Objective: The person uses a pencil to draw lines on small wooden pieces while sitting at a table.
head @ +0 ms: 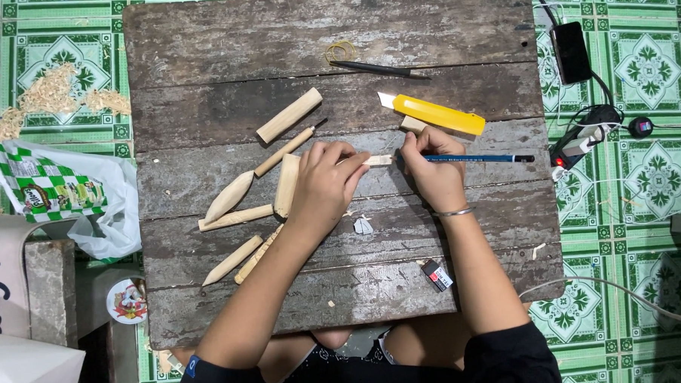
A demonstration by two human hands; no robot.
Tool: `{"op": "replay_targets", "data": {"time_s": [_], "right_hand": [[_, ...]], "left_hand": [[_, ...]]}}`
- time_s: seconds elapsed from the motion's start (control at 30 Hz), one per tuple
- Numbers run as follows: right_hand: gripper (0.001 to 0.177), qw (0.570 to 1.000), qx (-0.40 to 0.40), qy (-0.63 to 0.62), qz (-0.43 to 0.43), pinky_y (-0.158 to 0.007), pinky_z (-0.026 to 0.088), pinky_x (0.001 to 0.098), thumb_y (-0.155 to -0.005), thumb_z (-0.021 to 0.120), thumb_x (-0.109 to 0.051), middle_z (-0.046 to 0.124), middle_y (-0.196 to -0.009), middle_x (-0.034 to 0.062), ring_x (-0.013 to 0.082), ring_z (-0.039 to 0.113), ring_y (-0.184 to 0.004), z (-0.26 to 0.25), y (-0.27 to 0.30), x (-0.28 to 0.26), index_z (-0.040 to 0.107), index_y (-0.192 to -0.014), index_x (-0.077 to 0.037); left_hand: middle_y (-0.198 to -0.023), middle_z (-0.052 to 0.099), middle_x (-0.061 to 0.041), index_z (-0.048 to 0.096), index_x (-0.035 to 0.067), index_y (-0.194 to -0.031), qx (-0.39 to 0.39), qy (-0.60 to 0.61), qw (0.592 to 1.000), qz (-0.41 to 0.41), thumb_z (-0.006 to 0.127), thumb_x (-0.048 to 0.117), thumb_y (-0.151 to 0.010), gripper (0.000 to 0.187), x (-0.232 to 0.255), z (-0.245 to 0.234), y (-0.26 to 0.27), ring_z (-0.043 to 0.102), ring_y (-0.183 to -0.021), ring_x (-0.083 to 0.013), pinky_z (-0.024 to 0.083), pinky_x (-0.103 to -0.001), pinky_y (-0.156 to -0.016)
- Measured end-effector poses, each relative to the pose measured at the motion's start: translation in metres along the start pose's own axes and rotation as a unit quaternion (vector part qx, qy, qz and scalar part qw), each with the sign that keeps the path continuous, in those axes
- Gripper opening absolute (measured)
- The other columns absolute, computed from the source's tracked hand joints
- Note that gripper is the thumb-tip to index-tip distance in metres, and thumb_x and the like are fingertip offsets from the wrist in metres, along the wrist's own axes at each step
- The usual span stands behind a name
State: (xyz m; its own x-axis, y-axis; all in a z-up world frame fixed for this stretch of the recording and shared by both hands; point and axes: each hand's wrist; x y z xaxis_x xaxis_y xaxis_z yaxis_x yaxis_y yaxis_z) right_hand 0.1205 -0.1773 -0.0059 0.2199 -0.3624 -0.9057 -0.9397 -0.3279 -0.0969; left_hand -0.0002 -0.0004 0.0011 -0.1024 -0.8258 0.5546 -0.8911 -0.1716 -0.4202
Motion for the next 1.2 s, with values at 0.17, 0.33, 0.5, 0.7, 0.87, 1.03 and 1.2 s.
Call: {"op": "replay_targets", "data": {"time_s": [0.17, 0.33, 0.5, 0.7, 0.87, 1.03, 1.2], "right_hand": [[0.04, 1.0, 0.001, 0.006, 0.002, -0.049, 0.037, 0.0193, -0.099, 0.068, -0.004, 0.056, -0.045, 0.0028, 0.0076, 0.048, -0.045, 0.0, -0.002, 0.012, 0.058, -0.06, -0.01], [0.04, 1.0, 0.0, -0.006, 0.003, -0.049, 0.04, 0.0201, -0.099, 0.067, -0.005, 0.057, -0.045, 0.0042, 0.01, 0.051, -0.044, 0.001, -0.001, 0.001, 0.058, -0.061, -0.009], [0.039, 1.0, 0.008, -0.013, -0.002, -0.051, 0.041, 0.0203, -0.1, 0.067, -0.004, 0.057, -0.046, 0.0046, 0.0102, 0.053, -0.046, 0.002, 0.0, 0.002, 0.057, -0.062, -0.008], [0.038, 1.0, 0.004, -0.012, -0.003, -0.051, 0.041, 0.0211, -0.1, 0.066, -0.004, 0.057, -0.046, 0.0053, 0.0101, 0.052, -0.047, 0.001, -0.001, 0.009, 0.058, -0.063, -0.008], [0.038, 1.0, 0.008, -0.009, -0.007, -0.051, 0.041, 0.0209, -0.099, 0.066, -0.004, 0.057, -0.046, 0.0055, 0.0103, 0.053, -0.046, 0.0, -0.001, 0.01, 0.057, -0.062, -0.008], [0.038, 1.0, 0.008, -0.006, -0.014, -0.051, 0.041, 0.0212, -0.099, 0.067, -0.003, 0.056, -0.046, 0.0056, 0.0112, 0.053, -0.045, 0.0, -0.003, 0.019, 0.057, -0.062, -0.008], [0.038, 0.998, 0.033, -0.054, -0.032, -0.054, 0.041, 0.0211, -0.101, 0.067, -0.003, 0.054, -0.046, 0.0036, 0.0103, 0.052, -0.047, 0.0, -0.003, 0.015, 0.054, -0.065, -0.009]], "left_hand": [[-0.092, 0.06, 0.002, 0.077, 0.021, -0.105, -0.003, -0.004, 1.0, 0.0, 0.069, 0.029, -0.099, 0.012, 0.001, -0.001, 0.0, 0.057, -0.097, -0.0219, 0.043, -0.035, -0.081], [-0.092, 0.06, 0.002, 0.077, 0.021, -0.105, -0.003, -0.002, 1.0, -0.001, 0.069, 0.029, -0.099, 0.013, 0.0, -0.001, 0.0, 0.057, -0.097, -0.0218, 0.043, -0.034, -0.081], [-0.092, 0.06, 0.002, 0.077, 0.021, -0.105, -0.005, 0.001, 1.0, -0.004, 0.069, 0.029, -0.1, 0.013, 0.001, -0.001, 0.0, 0.058, -0.097, -0.0219, 0.043, -0.035, -0.081], [-0.093, 0.06, 0.002, 0.077, 0.022, -0.105, -0.008, 0.001, 1.0, -0.003, 0.068, 0.03, -0.1, 0.013, -0.001, 0.001, 0.001, 0.057, -0.097, -0.0215, 0.043, -0.034, -0.081], [-0.093, 0.06, 0.002, 0.077, 0.02, -0.105, -0.009, 0.001, 1.0, -0.003, 0.068, 0.029, -0.1, 0.014, 0.001, -0.001, -0.001, 0.058, -0.097, -0.0219, 0.043, -0.035, -0.081], [-0.097, 0.061, 0.002, 0.076, 0.021, -0.108, -0.011, -0.014, 1.0, 0.0, 0.065, 0.031, -0.102, 0.016, -0.002, 0.003, 0.003, 0.057, -0.1, -0.0207, 0.041, -0.034, -0.085], [-0.112, 0.064, -0.005, 0.068, 0.018, -0.127, -0.026, -0.07, 0.997, 0.017, 0.068, 0.032, -0.097, 0.033, 0.002, -0.001, 0.006, 0.058, -0.113, -0.0262, 0.039, -0.042, -0.096]]}}
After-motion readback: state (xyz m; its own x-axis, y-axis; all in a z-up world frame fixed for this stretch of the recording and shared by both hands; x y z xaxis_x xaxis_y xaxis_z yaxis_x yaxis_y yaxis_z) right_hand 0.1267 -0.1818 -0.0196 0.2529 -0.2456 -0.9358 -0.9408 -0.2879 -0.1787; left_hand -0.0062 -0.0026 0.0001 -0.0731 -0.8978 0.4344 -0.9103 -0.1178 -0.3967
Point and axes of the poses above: each hand's wrist, its own y-axis away from the middle knuckle, its own z-axis out of the palm, x = y × z
